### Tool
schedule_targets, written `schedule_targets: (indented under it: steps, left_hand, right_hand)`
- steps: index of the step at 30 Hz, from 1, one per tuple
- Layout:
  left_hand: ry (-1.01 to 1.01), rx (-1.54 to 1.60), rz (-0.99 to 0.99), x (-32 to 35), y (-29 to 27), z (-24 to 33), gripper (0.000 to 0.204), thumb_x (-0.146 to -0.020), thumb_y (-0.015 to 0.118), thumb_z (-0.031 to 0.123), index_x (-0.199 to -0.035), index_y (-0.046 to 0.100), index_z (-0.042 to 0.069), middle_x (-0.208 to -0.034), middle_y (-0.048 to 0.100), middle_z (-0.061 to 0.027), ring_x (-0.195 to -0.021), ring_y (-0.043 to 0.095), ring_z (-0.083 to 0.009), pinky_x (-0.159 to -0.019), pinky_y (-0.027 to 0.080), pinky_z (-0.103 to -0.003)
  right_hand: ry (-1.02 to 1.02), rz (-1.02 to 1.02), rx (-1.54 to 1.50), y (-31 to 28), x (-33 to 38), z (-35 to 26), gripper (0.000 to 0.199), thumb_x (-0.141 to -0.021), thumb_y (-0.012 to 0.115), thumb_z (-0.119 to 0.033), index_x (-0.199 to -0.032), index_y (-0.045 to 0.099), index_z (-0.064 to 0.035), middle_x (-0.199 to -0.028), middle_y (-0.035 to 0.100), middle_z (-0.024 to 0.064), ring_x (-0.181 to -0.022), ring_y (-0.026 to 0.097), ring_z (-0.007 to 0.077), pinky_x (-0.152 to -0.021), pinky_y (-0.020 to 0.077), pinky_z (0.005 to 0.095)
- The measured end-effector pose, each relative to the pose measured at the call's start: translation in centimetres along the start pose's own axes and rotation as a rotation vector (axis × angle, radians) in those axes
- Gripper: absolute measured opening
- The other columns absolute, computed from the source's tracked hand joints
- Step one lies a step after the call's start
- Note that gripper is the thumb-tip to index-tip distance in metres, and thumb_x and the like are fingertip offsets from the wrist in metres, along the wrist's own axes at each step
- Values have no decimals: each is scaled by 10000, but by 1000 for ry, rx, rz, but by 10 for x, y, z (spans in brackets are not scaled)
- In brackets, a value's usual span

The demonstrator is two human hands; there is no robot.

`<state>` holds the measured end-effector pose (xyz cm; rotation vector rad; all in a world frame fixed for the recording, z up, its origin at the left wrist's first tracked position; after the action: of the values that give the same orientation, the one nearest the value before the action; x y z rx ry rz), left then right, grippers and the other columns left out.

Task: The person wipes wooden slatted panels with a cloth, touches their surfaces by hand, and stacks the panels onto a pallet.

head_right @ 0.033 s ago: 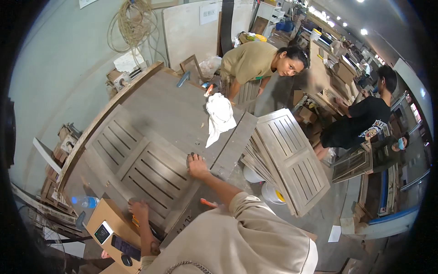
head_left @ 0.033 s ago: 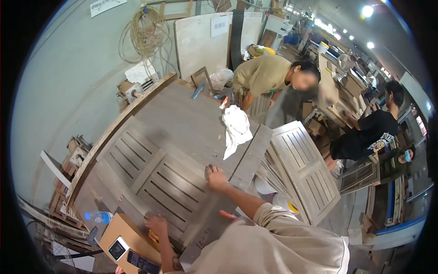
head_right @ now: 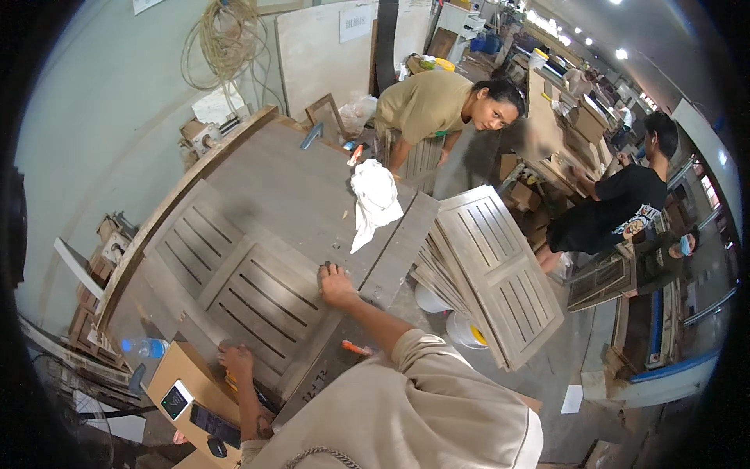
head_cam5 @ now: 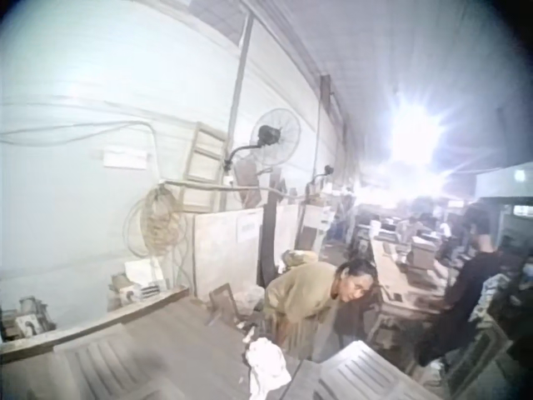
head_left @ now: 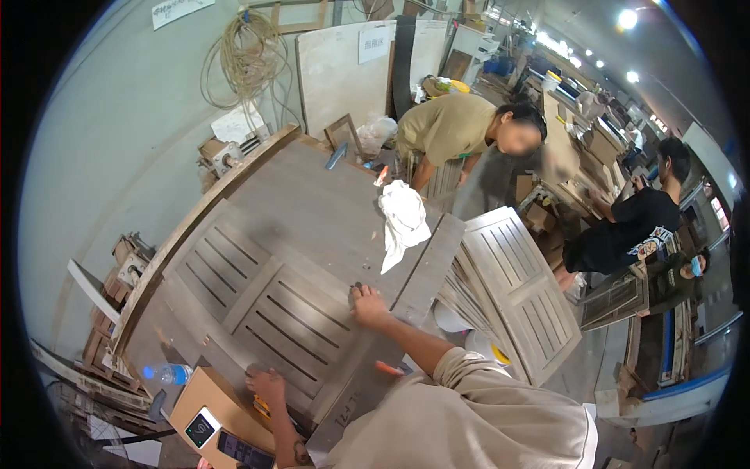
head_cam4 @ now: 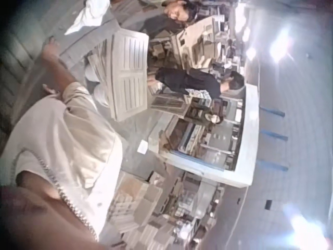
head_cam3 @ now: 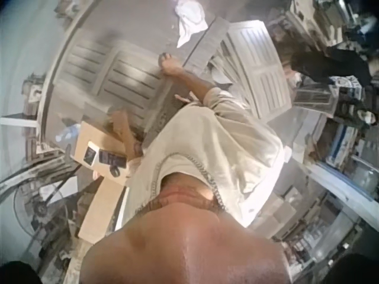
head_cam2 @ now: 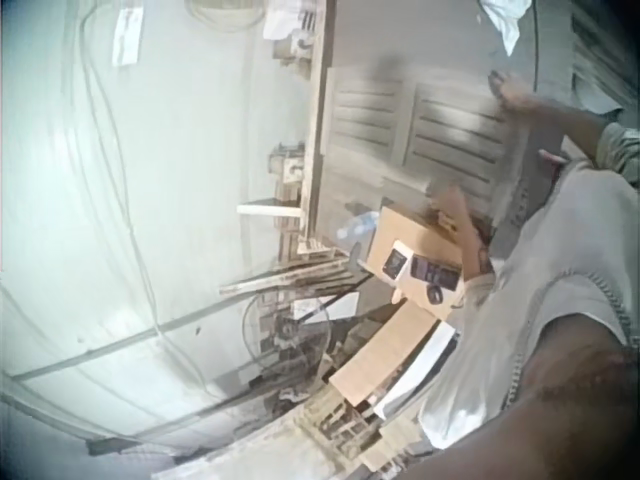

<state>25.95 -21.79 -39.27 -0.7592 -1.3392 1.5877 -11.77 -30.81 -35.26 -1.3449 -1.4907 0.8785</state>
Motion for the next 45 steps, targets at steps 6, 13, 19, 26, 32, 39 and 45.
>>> schedule_targets:
  steps: [6, 13, 19, 26, 32, 39, 45]
  left_hand:
    - [-131, 108, -189, -4, -37, -4, 804, -786, 687, 277, -1342, 275, -133, -1201, 466, -360, -1131, 463, -469, -996, 362, -503]
    - [-204, 200, -99, -67, -82, 14, 749, -790, 661, 408, -1290, 397, -84, -1265, 464, -291, -1142, 465, -446, -997, 357, -511]
    - [-235, 182, 122, -161, -71, -25, 779, -845, 571, 394, -1383, 266, -80, -1358, 313, -346, -1218, 335, -483, -1016, 292, -554]
    - [-368, 86, 328, -233, -54, -47, 903, -864, 498, 558, -1396, 204, -110, -1394, 211, -375, -1273, 238, -506, -1033, 226, -607]
    - [-367, 87, 377, -234, -46, -41, 823, -883, 500, 495, -1370, 241, -116, -1372, 203, -408, -1262, 234, -516, -1034, 202, -609]
    - [-390, 58, 445, -237, -52, -36, 766, -872, 536, 434, -1351, 283, -107, -1340, 268, -407, -1260, 250, -515, -1045, 197, -590]
    - [-365, 32, 470, -240, -53, -37, 774, -872, 505, 453, -1341, 287, -123, -1312, 280, -404, -1222, 279, -512, -1027, 217, -574]
  right_hand:
    - [139, -244, 130, 15, -37, -15, 490, -816, 597, -235, -1224, 487, 13, -1298, 462, 209, -1191, 482, 355, -938, 451, 451]
    - [-113, 36, -56, 11, -126, -22, 517, -832, 615, -297, -1209, 481, 30, -1175, 546, 249, -1121, 503, 418, -950, 429, 457]
    - [-293, -21, -165, 9, -197, -106, 650, -836, 641, -295, -1331, 381, 37, -1327, 435, 274, -1258, 387, 417, -1047, 356, 438]
    - [-425, 21, -205, 18, -233, -179, 712, -801, 695, -308, -1349, 373, 13, -1311, 447, 262, -1234, 406, 415, -999, 393, 462]
    - [-376, 154, -57, 17, -241, -183, 799, -777, 697, -436, -1365, 372, -5, -1168, 486, 225, -1091, 462, 404, -909, 440, 474]
    - [-393, 296, 160, 29, -261, -189, 758, -858, 515, -562, -1318, 421, 34, -1148, 489, 222, -1081, 470, 370, -859, 471, 461]
    - [-363, 285, 278, 41, -268, -190, 726, -919, 385, -565, -1381, 362, -5, -1331, 437, 198, -1228, 409, 359, -1026, 303, 500]
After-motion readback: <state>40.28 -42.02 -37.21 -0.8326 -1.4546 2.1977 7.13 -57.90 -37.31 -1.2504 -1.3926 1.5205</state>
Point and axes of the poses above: each hand's wrist, its own x-axis away from the middle knuckle, its own y-axis out of the palm, z = x × y, the point moved 8 cm from there along -x, towards the middle knuckle
